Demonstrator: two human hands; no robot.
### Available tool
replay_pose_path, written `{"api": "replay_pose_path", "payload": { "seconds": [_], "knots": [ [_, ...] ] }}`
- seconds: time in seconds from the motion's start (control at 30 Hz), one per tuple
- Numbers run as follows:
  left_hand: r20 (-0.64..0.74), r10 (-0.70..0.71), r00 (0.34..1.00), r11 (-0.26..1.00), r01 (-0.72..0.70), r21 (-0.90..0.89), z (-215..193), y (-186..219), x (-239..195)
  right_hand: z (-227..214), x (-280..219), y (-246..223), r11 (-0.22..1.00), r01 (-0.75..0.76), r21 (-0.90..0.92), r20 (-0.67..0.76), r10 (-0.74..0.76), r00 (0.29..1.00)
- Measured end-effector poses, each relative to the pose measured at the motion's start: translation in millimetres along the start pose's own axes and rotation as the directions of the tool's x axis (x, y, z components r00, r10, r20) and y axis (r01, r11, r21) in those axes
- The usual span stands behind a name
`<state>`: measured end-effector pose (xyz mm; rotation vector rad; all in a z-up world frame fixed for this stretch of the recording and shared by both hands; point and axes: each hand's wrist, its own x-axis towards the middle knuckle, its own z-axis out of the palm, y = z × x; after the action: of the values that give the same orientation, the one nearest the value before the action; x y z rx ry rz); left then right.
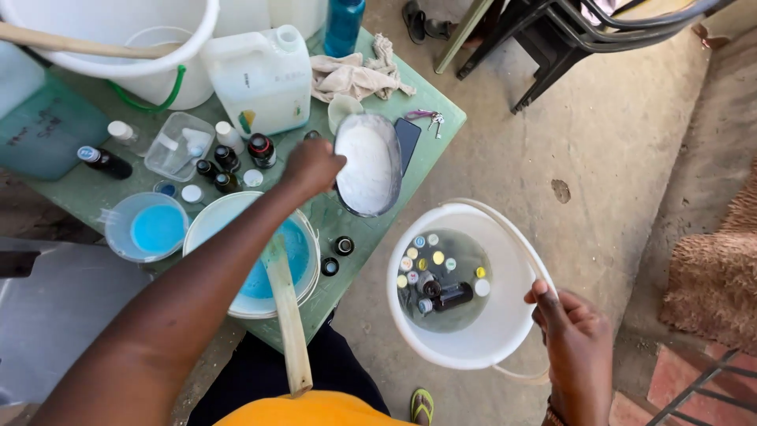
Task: The person stirs a blue liquid in a white bucket using a wooden stick. They pour some of the mixture into a measuring cup, then open a small dark bottle and add its contents to the bucket. The person continues stirring the mixture and later handles a bucket containing several small bottles.
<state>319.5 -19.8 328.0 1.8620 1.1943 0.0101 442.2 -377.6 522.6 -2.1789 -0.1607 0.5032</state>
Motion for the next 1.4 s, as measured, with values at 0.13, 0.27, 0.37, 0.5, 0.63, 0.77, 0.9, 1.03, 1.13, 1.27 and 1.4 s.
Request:
{"api": "replay_pose_path", "payload": {
  "seconds": [0.13,0.27,0.37,0.5,0.63,0.77,0.9,1.03,1.13,1.27,1.4],
  "knots": [
    [-0.067,-0.065,0.996,0.994,0.058,-0.096,-81,7,-68,3,16,-29,0.983,0.144,-0.116,0.094,-0.134,0.987],
    [-0.153,-0.120,0.981,0.981,0.093,-0.171,-127,-12,-125,16,39,-48,0.930,0.294,-0.221,0.166,-0.261,0.951],
    [-0.195,-0.193,0.962,0.967,0.154,-0.202,-142,-38,-160,31,51,-56,0.906,0.359,-0.225,0.216,-0.312,0.925],
    [-0.282,-0.277,0.918,0.941,0.200,-0.274,-150,-80,-195,57,65,-70,0.854,0.477,-0.206,0.306,-0.407,0.861],
    [-0.307,-0.374,0.875,0.904,0.270,-0.331,-155,-103,-240,80,78,-80,0.890,0.421,-0.175,0.305,-0.358,0.883],
    [-0.346,-0.466,0.815,0.855,0.315,-0.411,-155,-130,-279,93,86,-91,0.851,0.496,-0.173,0.359,-0.415,0.836],
    [-0.393,-0.527,0.754,0.828,0.348,-0.440,-152,-163,-302,105,94,-99,0.859,0.498,-0.122,0.367,-0.427,0.826],
    [-0.398,-0.575,0.715,0.787,0.350,-0.509,-149,-185,-316,115,104,-104,0.843,0.525,-0.118,0.379,-0.450,0.808],
    [-0.394,-0.585,0.709,0.761,0.312,-0.569,-145,-209,-323,122,108,-108,0.817,0.564,-0.118,0.391,-0.484,0.783],
    [-0.383,-0.647,0.659,0.712,0.343,-0.613,-147,-220,-327,130,117,-105,0.773,0.622,-0.124,0.384,-0.541,0.748],
    [-0.362,-0.707,0.608,0.667,0.401,-0.628,-150,-249,-320,133,126,-98,0.729,0.666,-0.159,0.367,-0.583,0.725]
  ]
}}
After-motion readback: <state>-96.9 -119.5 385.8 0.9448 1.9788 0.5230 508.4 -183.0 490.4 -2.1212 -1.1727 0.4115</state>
